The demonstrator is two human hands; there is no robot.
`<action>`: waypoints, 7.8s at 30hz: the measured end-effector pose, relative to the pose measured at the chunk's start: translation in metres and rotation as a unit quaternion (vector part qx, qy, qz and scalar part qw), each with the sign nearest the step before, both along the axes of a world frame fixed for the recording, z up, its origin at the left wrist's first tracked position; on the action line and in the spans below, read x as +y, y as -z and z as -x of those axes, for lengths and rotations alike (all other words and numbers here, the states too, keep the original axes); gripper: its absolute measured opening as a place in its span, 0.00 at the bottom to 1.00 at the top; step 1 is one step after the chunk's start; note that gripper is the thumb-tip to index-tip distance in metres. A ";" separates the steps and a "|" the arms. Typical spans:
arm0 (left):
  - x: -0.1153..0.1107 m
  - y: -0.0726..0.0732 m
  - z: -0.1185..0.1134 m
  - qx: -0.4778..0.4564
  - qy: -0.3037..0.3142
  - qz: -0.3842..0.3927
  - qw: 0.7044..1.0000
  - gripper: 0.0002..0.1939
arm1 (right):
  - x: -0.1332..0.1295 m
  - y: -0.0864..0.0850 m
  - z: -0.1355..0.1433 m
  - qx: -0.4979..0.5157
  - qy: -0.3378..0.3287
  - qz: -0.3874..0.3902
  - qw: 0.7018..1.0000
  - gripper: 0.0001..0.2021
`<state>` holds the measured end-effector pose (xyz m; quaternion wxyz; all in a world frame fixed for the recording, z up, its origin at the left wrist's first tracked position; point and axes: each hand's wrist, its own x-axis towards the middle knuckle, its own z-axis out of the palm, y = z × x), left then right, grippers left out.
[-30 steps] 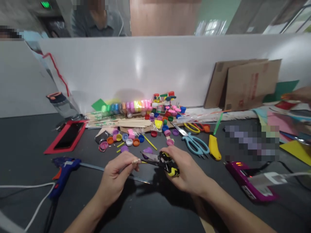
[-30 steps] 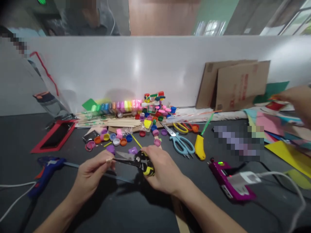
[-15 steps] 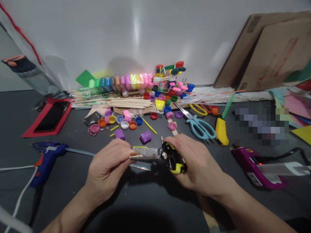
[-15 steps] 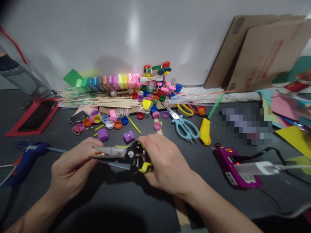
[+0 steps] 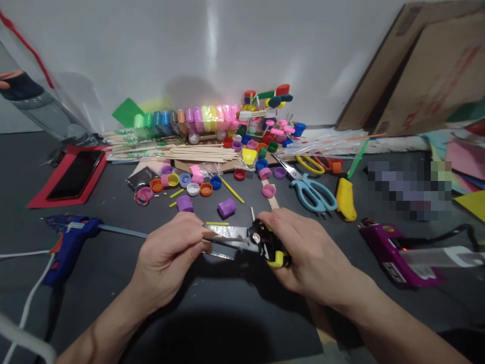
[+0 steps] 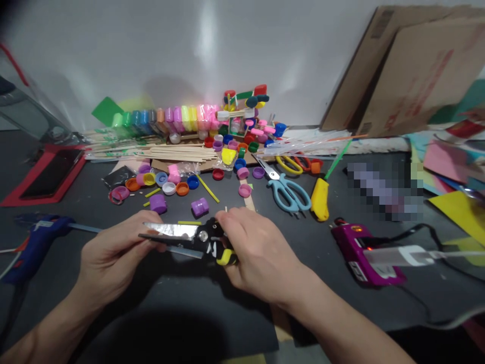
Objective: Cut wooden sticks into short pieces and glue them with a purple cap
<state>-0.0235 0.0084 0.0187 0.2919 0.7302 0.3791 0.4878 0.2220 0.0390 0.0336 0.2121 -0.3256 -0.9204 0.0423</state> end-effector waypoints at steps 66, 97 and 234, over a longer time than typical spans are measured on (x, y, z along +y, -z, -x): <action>-0.004 0.012 0.004 -0.026 0.037 0.175 0.984 0.15 | 0.002 0.002 0.002 0.036 -0.014 0.090 0.995 0.19; -0.003 0.011 -0.001 -0.042 0.009 0.116 0.992 0.12 | -0.001 0.002 0.007 0.040 -0.001 0.108 0.993 0.16; -0.001 0.022 -0.018 -0.040 -0.074 -0.052 0.995 0.09 | 0.165 0.001 0.098 -0.300 -0.046 -0.085 0.949 0.15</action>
